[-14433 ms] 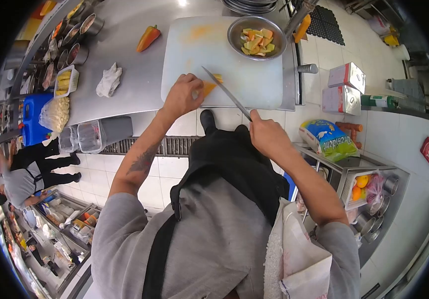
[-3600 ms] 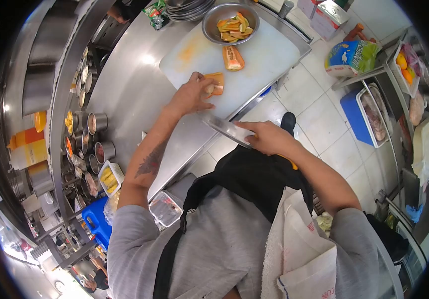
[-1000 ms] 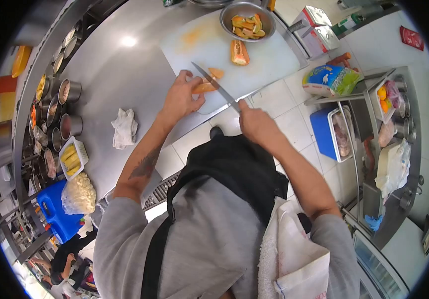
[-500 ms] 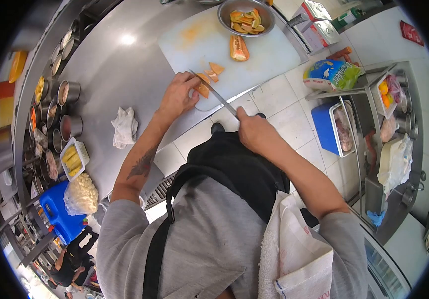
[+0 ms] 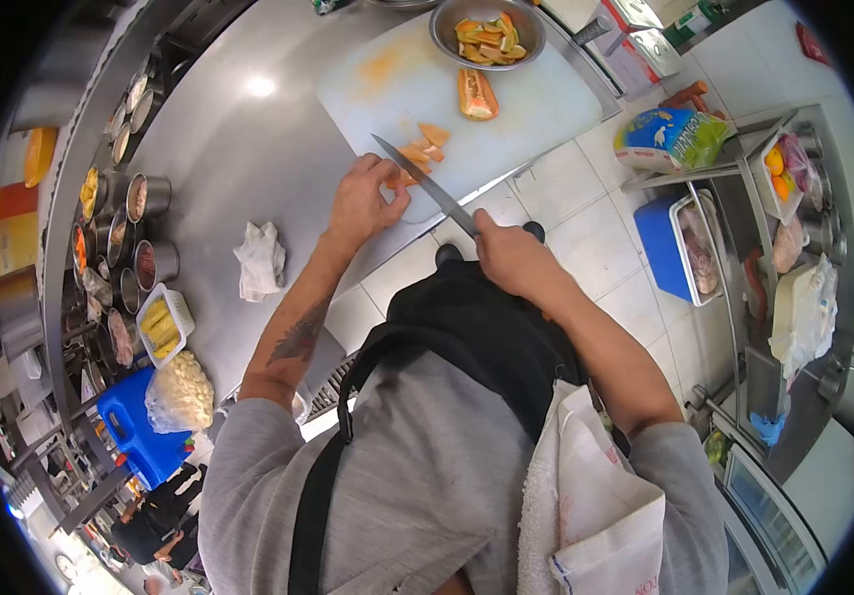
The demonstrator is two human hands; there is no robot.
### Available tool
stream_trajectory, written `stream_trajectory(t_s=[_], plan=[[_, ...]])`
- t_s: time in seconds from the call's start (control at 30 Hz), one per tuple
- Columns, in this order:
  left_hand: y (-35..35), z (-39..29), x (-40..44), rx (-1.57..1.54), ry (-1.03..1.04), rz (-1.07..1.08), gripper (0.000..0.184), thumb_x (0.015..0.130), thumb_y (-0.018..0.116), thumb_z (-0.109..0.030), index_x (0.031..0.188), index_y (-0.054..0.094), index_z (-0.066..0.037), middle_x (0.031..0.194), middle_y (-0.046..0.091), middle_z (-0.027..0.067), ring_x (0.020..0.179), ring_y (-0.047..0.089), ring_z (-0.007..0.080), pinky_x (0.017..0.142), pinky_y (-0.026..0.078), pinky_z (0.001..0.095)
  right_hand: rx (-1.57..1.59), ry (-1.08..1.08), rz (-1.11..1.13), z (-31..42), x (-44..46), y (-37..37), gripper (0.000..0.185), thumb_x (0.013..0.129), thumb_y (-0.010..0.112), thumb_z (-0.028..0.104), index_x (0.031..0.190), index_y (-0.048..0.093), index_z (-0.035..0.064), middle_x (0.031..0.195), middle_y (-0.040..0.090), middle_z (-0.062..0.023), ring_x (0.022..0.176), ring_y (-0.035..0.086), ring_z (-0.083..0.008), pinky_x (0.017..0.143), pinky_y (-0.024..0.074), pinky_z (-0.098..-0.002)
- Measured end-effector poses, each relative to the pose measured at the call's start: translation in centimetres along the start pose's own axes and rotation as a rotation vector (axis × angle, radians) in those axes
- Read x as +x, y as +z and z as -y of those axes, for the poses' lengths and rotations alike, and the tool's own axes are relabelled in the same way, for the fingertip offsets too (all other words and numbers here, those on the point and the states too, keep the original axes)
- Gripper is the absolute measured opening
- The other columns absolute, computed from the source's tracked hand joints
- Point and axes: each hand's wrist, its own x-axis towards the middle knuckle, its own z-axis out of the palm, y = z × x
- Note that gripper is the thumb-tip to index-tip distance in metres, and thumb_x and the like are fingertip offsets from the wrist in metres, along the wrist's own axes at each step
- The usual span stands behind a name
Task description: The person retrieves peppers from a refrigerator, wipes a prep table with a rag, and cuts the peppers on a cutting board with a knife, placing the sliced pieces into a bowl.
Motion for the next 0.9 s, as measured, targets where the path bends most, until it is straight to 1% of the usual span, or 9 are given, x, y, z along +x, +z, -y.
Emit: stream_trajectory(t_s=[0.1, 0.13, 0.2, 0.3, 0.4, 0.6, 0.7, 0.77, 0.9], plan=[[-1.0, -0.9, 1.0, 0.122, 0.050, -0.083, 0.032, 0.079, 0.079, -0.020, 0.107, 0.068, -0.008, 0.109, 0.066, 0.0155, 0.113, 0.062, 0.0363, 0.098, 0.051, 0.0471, 0.419, 0.244, 0.180, 0.4, -3.9, -5.5, 0.028, 0.109, 0.049, 0.026, 0.127, 0.048, 0.0042, 0.070, 0.064, -0.0164, 0.046, 0.061, -0.0271, 0.048, 0.0506, -0.0431], [-0.8, -1.1, 1.9, 0.102, 0.132, -0.110, 0.041, 0.078, 0.082, -0.024, 0.113, 0.068, -0.009, 0.117, 0.065, 0.0172, 0.123, 0.057, 0.0380, 0.105, 0.047, 0.0477, 0.420, 0.247, 0.178, -0.9, -5.4, -5.7, 0.028, 0.109, 0.049, 0.026, 0.127, 0.048, 0.0042, 0.070, 0.064, -0.0164, 0.046, 0.061, -0.0271, 0.048, 0.0506, -0.0431], [0.0, -1.2, 3.8, 0.085, 0.211, -0.131, 0.049, 0.077, 0.085, -0.029, 0.119, 0.069, -0.011, 0.126, 0.064, 0.0189, 0.132, 0.052, 0.0398, 0.111, 0.043, 0.0484, 0.776, 0.383, 0.206, -4.0, -8.1, -5.6, 0.030, 0.112, 0.050, 0.031, 0.130, 0.051, 0.0075, 0.063, 0.045, 0.0013, 0.041, 0.043, -0.0087, 0.039, 0.0373, -0.0281], [2.4, -1.2, 5.5, 0.202, 0.402, -0.104, 0.051, 0.079, 0.086, -0.033, 0.122, 0.070, -0.010, 0.133, 0.063, 0.0207, 0.135, 0.053, 0.0411, 0.112, 0.044, 0.0492, 0.943, 0.459, 0.259, -7.5, -8.0, -3.5, 0.032, 0.112, 0.048, 0.029, 0.139, 0.048, 0.0115, 0.065, 0.045, 0.0019, 0.041, 0.045, -0.0077, 0.039, 0.0390, -0.0266], [5.5, -0.7, 5.1, 0.098, 0.269, -0.144, 0.039, 0.083, 0.084, -0.031, 0.114, 0.072, -0.009, 0.134, 0.062, 0.0206, 0.134, 0.055, 0.0416, 0.107, 0.048, 0.0500, 1.047, 0.433, 0.272, -6.9, -4.8, -0.1, 0.030, 0.112, 0.047, 0.027, 0.139, 0.048, 0.0121, 0.066, 0.043, 0.0018, 0.043, 0.044, -0.0089, 0.040, 0.0403, -0.0278], [6.9, -3.2, 4.4, -0.103, -0.189, -0.549, 0.017, 0.093, 0.073, -0.012, 0.106, 0.070, -0.003, 0.130, 0.064, 0.0216, 0.122, 0.064, 0.0401, 0.098, 0.055, 0.0455, 1.123, 0.176, 0.379, -1.4, 2.9, 2.2, 0.030, 0.112, 0.047, 0.026, 0.136, 0.047, 0.0087, 0.066, 0.044, -0.0004, 0.046, 0.048, -0.0129, 0.041, 0.0428, -0.0309], [4.1, -5.3, 8.9, -0.243, -0.147, -0.656, 0.015, 0.091, 0.073, -0.010, 0.103, 0.069, -0.002, 0.120, 0.068, 0.0210, 0.119, 0.065, 0.0400, 0.098, 0.054, 0.0483, 0.949, 0.194, 0.268, 0.6, 3.5, -1.6, 0.035, 0.111, 0.048, 0.028, 0.137, 0.046, 0.0055, 0.066, 0.047, -0.0041, 0.047, 0.052, -0.0155, 0.042, 0.0451, -0.0327], [2.7, -6.5, 14.6, -0.044, 0.179, -0.740, 0.020, 0.093, 0.074, -0.014, 0.108, 0.073, -0.002, 0.117, 0.070, 0.0226, 0.104, 0.070, 0.0393, 0.092, 0.056, 0.0417, 0.903, 0.202, 0.053, 1.4, 2.4, -5.4, 0.041, 0.110, 0.049, 0.030, 0.140, 0.044, 0.0024, 0.066, 0.050, -0.0066, 0.046, 0.054, -0.0175, 0.043, 0.0464, -0.0338], [1.5, -9.0, 23.3, -0.044, 0.245, -0.622, 0.020, 0.093, 0.074, -0.021, 0.102, 0.076, -0.003, 0.116, 0.071, 0.0216, 0.106, 0.070, 0.0367, 0.091, 0.056, 0.0408, 0.972, 0.241, 0.074, -2.6, -2.0, -9.4, 0.040, 0.110, 0.049, 0.030, 0.139, 0.044, 0.0024, 0.067, 0.051, -0.0035, 0.042, 0.050, -0.0143, 0.042, 0.0456, -0.0318]])
